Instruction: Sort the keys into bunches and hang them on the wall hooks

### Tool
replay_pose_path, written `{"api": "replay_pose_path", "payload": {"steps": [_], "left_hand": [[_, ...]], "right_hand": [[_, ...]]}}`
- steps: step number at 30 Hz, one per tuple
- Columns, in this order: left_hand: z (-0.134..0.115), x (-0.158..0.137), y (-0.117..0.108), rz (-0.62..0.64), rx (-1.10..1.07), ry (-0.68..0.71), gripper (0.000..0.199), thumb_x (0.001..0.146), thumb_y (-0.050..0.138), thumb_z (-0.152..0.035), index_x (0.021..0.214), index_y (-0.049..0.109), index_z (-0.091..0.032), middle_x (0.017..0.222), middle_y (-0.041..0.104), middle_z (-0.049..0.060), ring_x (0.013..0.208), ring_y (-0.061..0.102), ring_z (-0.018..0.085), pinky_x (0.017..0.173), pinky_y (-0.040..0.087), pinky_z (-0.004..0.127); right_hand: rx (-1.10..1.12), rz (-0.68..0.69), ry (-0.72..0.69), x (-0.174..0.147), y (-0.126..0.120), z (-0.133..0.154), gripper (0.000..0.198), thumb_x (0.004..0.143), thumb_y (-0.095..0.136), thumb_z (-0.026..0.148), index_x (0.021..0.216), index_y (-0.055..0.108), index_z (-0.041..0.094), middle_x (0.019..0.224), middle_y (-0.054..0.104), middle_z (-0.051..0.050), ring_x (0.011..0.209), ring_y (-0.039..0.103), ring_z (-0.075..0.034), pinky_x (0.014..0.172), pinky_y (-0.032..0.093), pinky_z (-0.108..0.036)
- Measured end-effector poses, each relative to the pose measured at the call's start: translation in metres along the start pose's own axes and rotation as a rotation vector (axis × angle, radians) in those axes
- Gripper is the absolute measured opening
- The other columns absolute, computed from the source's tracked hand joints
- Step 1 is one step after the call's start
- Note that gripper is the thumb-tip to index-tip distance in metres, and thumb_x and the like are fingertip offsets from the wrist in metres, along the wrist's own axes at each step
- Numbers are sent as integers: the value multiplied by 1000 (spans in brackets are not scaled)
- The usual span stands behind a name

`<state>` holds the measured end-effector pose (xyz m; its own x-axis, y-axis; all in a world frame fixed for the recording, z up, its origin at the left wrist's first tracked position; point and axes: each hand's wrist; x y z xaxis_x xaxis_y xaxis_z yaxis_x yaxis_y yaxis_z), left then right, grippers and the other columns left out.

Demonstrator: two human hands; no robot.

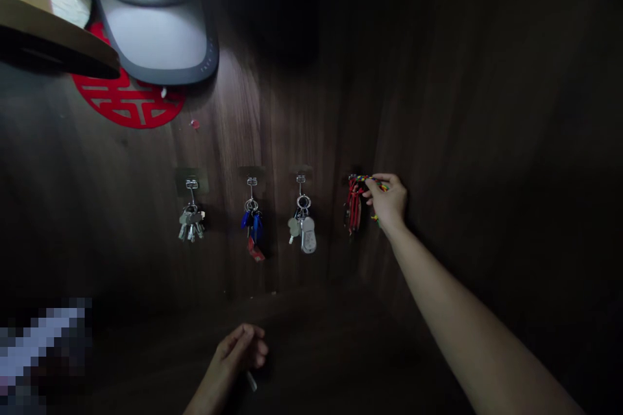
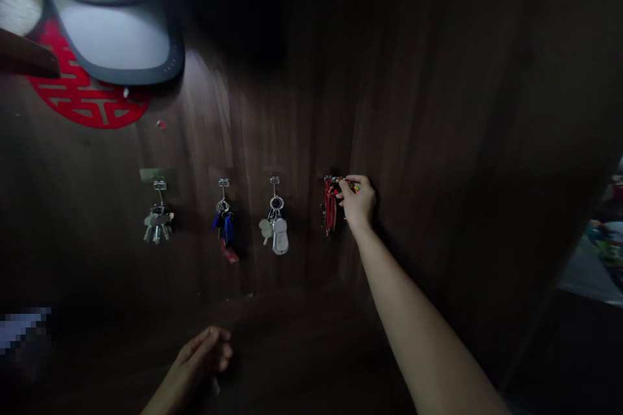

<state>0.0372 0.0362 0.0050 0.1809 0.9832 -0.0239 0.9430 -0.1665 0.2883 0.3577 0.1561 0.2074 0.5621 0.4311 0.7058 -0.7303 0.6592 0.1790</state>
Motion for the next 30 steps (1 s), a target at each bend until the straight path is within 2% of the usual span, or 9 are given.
{"api": "replay_pose_path", "payload": {"steps": [7, 13, 22, 30], "left_hand": [[0, 1, 0, 8, 0, -19, 43, 64, 68, -57, 77, 66, -16, 63, 66, 2, 55, 54, 12, 56, 40, 22], [-2, -1, 1, 11, -2, -23, 43, 64, 69, -57, 76, 66, -16, 62, 65, 2, 55, 54, 12, 56, 40, 22], [-10, -9, 6, -6, 16, -20, 39, 66, 69, -54, 76, 66, -16, 64, 65, 2, 56, 54, 12, 56, 41, 21], [-7, -5, 2, -21, -8, -5, 37, 67, 70, -52, 77, 67, -16, 66, 66, 2, 56, 56, 12, 57, 43, 22]], "right_hand": [[-79, -5, 33, -25, -5, -16, 28, 73, 57, 39, 89, 50, 17, 81, 59, 0, 38, 56, -5, 29, 42, -14], [-61, 22, 149, -47, -9, -35, 32, 72, 57, 43, 91, 50, 17, 78, 57, 1, 34, 52, -4, 27, 41, -14], [-18, 86, 233, -85, -9, -54, 43, 71, 55, 46, 101, 53, 15, 77, 59, -1, 39, 54, -7, 26, 36, -14], [40, 90, 330, -124, -17, -73, 53, 73, 52, 51, 112, 54, 15, 84, 63, -4, 46, 57, -8, 34, 45, -17]]}}
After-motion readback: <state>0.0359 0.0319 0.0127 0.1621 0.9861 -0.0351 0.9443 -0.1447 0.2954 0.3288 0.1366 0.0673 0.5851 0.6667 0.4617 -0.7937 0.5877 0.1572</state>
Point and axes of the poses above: each hand's wrist, its own x-axis towards the middle knuckle, its own y-axis out of the palm, z = x × y
